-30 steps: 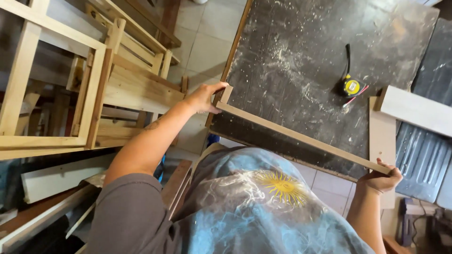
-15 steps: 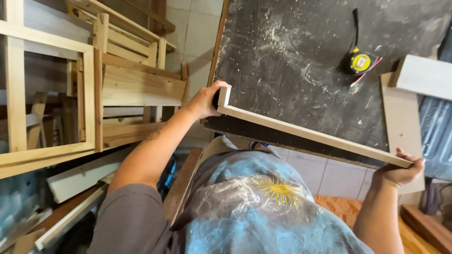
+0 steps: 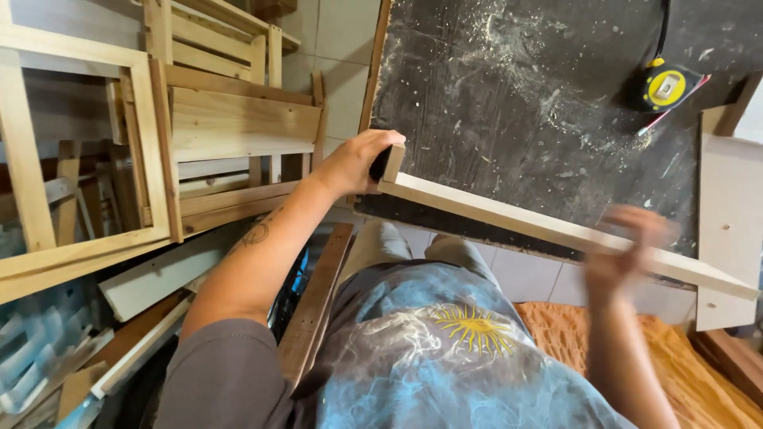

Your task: Inspecting wooden boards and sanding their edges and corners with a sanding block.

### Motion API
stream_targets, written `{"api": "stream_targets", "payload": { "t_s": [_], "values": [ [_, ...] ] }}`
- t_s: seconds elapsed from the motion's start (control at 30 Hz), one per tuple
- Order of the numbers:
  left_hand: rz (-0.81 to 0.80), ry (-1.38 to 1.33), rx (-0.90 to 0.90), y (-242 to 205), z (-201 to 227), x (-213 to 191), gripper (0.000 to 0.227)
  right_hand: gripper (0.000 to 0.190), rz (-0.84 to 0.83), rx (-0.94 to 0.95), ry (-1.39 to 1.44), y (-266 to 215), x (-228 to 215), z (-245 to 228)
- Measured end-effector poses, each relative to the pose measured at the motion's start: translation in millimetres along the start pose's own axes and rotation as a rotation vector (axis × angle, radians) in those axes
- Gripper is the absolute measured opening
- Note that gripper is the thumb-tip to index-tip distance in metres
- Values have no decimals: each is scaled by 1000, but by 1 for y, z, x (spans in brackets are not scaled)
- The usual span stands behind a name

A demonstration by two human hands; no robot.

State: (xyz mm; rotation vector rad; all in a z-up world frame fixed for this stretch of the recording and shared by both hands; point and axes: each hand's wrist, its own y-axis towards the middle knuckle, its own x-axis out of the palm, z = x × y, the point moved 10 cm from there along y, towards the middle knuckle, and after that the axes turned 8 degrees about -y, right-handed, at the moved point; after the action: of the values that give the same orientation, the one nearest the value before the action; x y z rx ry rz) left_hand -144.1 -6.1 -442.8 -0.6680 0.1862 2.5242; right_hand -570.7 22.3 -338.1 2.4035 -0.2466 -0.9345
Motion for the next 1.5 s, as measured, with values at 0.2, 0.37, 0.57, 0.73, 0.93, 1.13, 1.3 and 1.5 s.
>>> {"api": "stream_targets", "payload": {
  "t_s": [0.2,0.37,0.57,0.73,0.93,1.13,1.3,1.5],
  "values": [
    [118,-8,5,-3,-27,-2,101,49,-639,-126,150,11,194,-155],
    [88,-30,20,-5,-42,7,110,37,-536,-431,15,10,241,-212],
    [238,-149,82,-20,-32,0,102,20,-490,-436,-47,-1,244,-209],
    [329,-224,152,-29,-39,3,102,18,-468,-486,-105,-3,244,-219],
    [385,-254,195,-34,-40,1,96,19,-466,-503,-120,-15,241,-220],
    [353,-236,182,-34,-42,3,99,19,-469,-505,-127,-20,241,-216],
    [308,-165,128,-28,-46,8,104,18,-493,-492,-130,-11,245,-220],
    [285,-84,86,-23,-51,12,105,22,-534,-440,-121,-9,246,-217]
  ]
}}
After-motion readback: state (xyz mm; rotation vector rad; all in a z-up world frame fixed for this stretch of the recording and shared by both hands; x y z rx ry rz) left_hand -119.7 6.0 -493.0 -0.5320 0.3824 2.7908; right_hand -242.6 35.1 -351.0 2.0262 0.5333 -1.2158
